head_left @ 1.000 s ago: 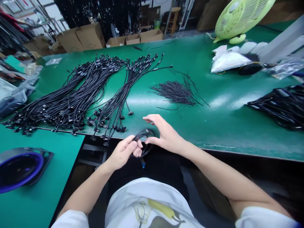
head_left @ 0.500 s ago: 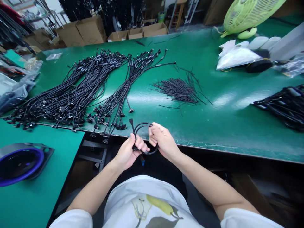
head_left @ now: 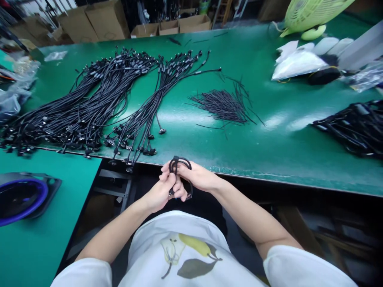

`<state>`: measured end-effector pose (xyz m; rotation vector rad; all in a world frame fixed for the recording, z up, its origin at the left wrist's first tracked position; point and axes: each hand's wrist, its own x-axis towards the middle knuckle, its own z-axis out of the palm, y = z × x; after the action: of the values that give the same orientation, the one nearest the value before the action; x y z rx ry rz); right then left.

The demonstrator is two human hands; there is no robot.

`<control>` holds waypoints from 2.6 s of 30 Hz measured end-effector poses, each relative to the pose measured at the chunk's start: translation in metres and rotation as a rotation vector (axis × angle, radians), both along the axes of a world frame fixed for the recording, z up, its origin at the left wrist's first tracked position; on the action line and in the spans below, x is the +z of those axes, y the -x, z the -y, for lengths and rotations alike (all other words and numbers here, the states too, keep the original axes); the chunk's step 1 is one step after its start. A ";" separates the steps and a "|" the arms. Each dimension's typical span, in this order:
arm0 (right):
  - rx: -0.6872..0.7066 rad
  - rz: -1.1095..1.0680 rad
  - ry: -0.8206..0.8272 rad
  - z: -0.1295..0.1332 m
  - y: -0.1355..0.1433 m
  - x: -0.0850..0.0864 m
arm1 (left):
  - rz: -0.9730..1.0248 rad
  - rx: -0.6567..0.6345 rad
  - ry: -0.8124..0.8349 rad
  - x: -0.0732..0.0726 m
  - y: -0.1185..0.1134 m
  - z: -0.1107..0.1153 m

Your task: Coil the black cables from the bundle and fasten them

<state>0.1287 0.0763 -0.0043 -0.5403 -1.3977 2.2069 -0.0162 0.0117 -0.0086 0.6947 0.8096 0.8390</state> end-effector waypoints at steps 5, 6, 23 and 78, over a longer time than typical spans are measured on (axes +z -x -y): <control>-0.105 0.066 -0.031 0.000 0.003 -0.002 | -0.008 0.084 0.010 -0.009 -0.003 0.008; -0.111 0.078 -0.057 0.000 0.004 -0.002 | -0.010 0.059 -0.008 -0.011 -0.003 0.009; -0.207 0.185 -0.191 0.004 0.001 0.002 | -0.006 -0.160 -0.048 -0.003 -0.008 0.009; 0.078 0.718 -1.940 0.032 -0.071 0.016 | -0.774 -0.651 -0.379 0.029 -0.008 -0.006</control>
<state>0.2001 0.0442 0.0116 -0.3980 -2.9093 -0.1508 -0.0082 0.0180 0.0206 1.5700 1.0203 0.0946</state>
